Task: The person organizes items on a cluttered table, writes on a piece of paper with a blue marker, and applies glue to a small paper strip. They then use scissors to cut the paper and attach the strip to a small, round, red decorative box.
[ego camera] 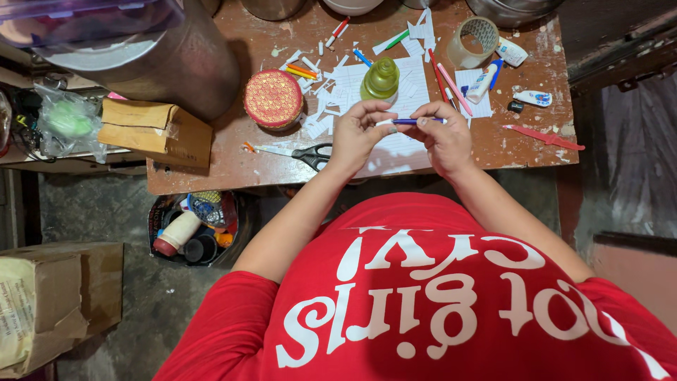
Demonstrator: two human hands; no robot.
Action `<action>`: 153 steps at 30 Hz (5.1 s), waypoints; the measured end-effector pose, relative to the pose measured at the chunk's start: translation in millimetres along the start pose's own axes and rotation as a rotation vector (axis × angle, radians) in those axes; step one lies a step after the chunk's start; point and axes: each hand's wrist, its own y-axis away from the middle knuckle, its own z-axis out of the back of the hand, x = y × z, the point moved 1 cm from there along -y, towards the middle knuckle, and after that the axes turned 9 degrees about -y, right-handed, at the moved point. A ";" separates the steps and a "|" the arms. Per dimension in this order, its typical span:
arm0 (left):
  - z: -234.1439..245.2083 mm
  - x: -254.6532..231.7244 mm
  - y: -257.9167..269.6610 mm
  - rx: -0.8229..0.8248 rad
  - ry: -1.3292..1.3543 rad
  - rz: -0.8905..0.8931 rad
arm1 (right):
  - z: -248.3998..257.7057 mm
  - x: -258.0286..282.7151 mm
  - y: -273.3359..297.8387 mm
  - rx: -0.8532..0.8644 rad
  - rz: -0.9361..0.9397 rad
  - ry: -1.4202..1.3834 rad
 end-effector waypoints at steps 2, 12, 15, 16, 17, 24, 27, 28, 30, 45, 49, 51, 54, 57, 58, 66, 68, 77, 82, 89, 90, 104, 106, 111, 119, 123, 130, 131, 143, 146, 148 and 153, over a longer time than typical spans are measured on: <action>-1.8 -1.6 2.8 0.006 -0.091 0.010 | 4.8 -2.9 0.6 0.042 0.066 0.207; 0.3 -50.3 4.5 0.103 -0.485 0.013 | -17.9 43.4 13.1 0.228 0.243 1.067; -5.4 -56.2 0.8 0.144 -0.466 0.013 | -19.1 46.3 17.4 0.211 0.244 0.891; -7.7 -56.0 -0.3 0.157 -0.464 0.009 | -18.6 47.3 20.0 0.201 0.256 0.916; -10.0 -54.8 -0.3 0.165 -0.463 0.018 | -18.0 48.1 22.0 0.193 0.268 0.940; -16.1 -53.6 5.8 0.175 -0.575 0.026 | -8.4 25.5 34.1 0.175 0.225 0.900; -17.7 -55.1 7.2 0.155 -0.660 0.023 | 8.9 2.0 27.2 0.127 -0.010 0.482; -17.8 -53.8 8.2 0.151 -0.673 0.005 | 14.4 -5.3 24.9 0.126 -0.020 0.445; -15.6 -50.3 8.6 0.146 -0.658 -0.040 | 21.1 -17.5 21.6 0.123 -0.039 0.368; 117.0 23.1 49.7 -0.558 -0.968 -0.326 | 83.1 -51.4 26.3 0.035 0.015 0.790; 132.7 43.5 59.2 -0.556 -1.068 -0.363 | 93.9 -58.0 31.1 0.064 0.017 0.818; 132.8 49.9 53.6 -0.609 -1.035 -0.329 | 83.1 -58.9 30.2 0.079 0.022 0.935; 130.6 46.0 59.3 -0.645 -1.086 -0.353 | 51.6 -57.1 19.7 0.171 0.047 1.140; 130.9 31.7 70.7 -0.654 -1.106 -0.348 | 2.6 -79.4 -4.9 0.371 0.119 1.278; 132.1 27.1 78.4 -0.656 -1.099 -0.333 | -13.7 -88.4 -12.8 0.485 0.209 1.338; 144.3 -14.0 127.3 -0.780 -1.015 -0.242 | -84.4 -162.7 -45.2 0.653 0.368 1.601; 132.0 -18.3 129.6 -0.771 -0.991 -0.247 | -83.4 -170.6 -50.9 0.637 0.325 1.656; 53.1 -28.3 113.4 -0.538 -1.102 -0.520 | -109.7 -122.9 -58.8 0.707 0.210 1.581; 15.8 -31.3 89.7 -0.318 -1.156 -0.673 | -90.2 -70.4 -56.5 0.655 0.360 1.669; -43.3 -15.3 75.9 -0.203 -1.133 -0.699 | 29.8 45.9 -6.6 0.380 -0.092 1.791; -47.6 -10.0 71.8 -0.228 -1.141 -0.648 | 50.4 58.6 5.9 0.328 -0.085 1.752; -83.5 90.5 3.4 -0.379 -1.239 -0.137 | 214.2 79.0 62.2 0.067 0.091 1.457; -87.0 99.7 -15.1 -0.289 -1.276 0.002 | 217.5 78.9 59.9 0.081 0.094 1.430; -92.1 112.1 -37.6 -0.207 -1.411 0.121 | 224.5 73.9 55.4 0.120 0.075 1.385; -77.1 138.3 -74.9 0.007 -1.481 0.402 | 227.5 74.2 48.9 0.162 0.071 1.368; -80.1 127.8 -70.2 0.070 -1.465 0.394 | 226.5 74.9 49.8 0.161 0.042 1.368; -95.3 97.1 -45.5 -0.115 -1.358 0.144 | 232.2 52.7 43.1 0.066 -0.225 1.039; -94.7 93.8 -41.0 -0.129 -1.204 0.190 | 232.2 48.4 42.1 0.064 -0.311 0.807; -57.8 89.1 -17.6 -0.207 -0.341 0.237 | 200.7 32.6 51.1 0.463 -0.450 0.247; -31.4 78.2 -12.7 -0.224 -0.426 0.212 | 192.2 26.5 51.4 0.431 -0.475 0.294; -12.5 64.6 -8.4 -0.258 -0.431 0.212 | 186.9 25.7 51.7 0.399 -0.490 0.333; 11.2 42.5 -2.1 -0.252 -0.429 0.255 | 167.3 22.6 53.3 0.358 -0.521 0.407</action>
